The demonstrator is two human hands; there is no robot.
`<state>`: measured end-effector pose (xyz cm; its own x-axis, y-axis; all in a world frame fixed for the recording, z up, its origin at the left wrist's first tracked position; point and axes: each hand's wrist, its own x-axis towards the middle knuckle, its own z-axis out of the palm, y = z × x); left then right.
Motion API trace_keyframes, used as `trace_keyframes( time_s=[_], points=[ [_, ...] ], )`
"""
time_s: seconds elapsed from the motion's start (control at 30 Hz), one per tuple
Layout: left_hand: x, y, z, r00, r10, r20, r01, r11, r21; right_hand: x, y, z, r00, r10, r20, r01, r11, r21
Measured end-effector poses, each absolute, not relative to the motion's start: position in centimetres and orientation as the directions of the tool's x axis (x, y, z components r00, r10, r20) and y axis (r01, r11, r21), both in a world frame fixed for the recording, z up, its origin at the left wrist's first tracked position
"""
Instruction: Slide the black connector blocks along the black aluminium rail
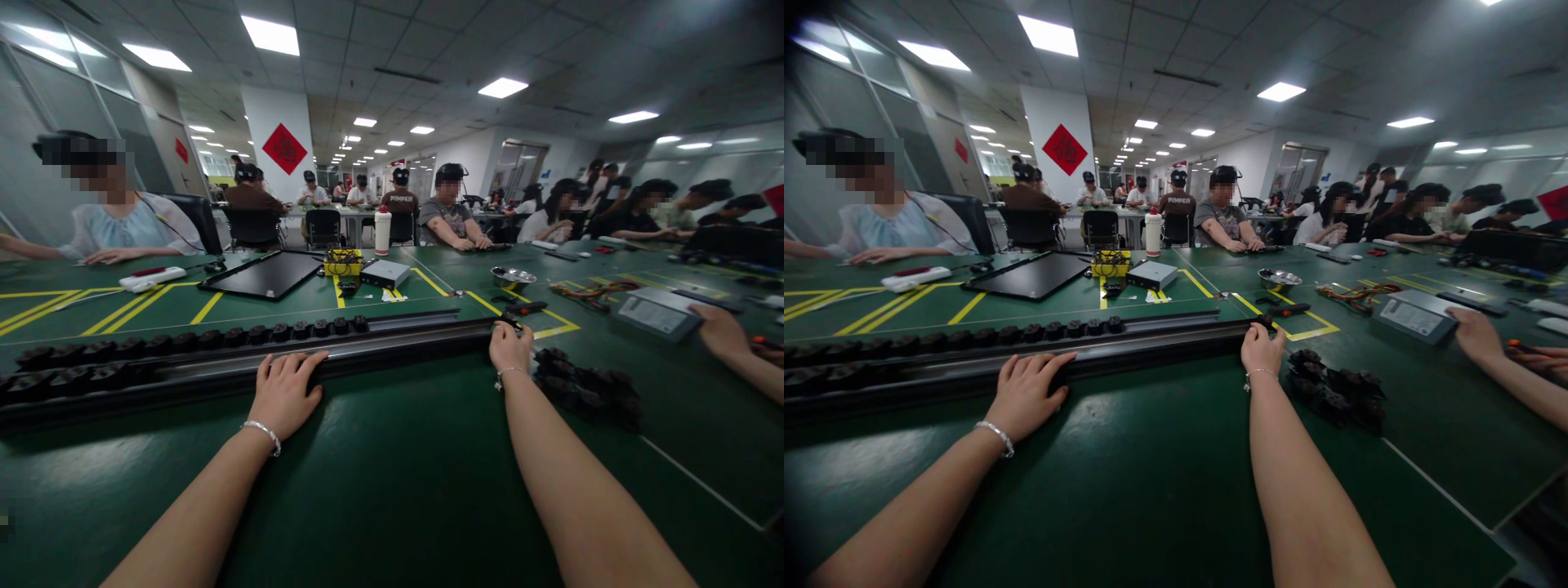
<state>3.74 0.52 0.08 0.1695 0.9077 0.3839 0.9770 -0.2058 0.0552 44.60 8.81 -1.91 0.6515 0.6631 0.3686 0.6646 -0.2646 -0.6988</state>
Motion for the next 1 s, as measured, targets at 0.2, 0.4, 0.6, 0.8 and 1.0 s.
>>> trace_keyframes(
  time_s=[0.2, 0.4, 0.6, 0.8, 1.0],
  points=[
    [3.9, 0.5, 0.1, 0.166, 0.909, 0.383, 0.977, -0.204, 0.059, 45.1, 9.9, -2.2, 0.644, 0.615, 0.456, 0.676, -0.178, -0.715],
    [3.8, 0.5, 0.1, 0.17, 0.907, 0.386, 0.975, -0.21, 0.065, 46.7, 11.1, -2.4, 0.598, 0.667, 0.445, 0.675, -0.12, -0.728],
    [3.9, 0.5, 0.1, 0.16, 0.91, 0.383, 0.975, -0.206, 0.081, 47.2, 11.5, -2.6, 0.596, 0.67, 0.442, 0.676, -0.121, -0.727],
    [4.0, 0.3, 0.2, 0.166, 0.906, 0.388, 0.973, -0.215, 0.085, 46.9, 11.4, -2.3, 0.584, 0.674, 0.453, 0.686, -0.11, -0.719],
    [4.2, 0.3, 0.4, 0.148, 0.921, 0.36, 0.975, -0.198, 0.106, 46.8, 11.4, -2.2, 0.581, 0.667, 0.467, 0.697, -0.112, -0.708]
  ],
)
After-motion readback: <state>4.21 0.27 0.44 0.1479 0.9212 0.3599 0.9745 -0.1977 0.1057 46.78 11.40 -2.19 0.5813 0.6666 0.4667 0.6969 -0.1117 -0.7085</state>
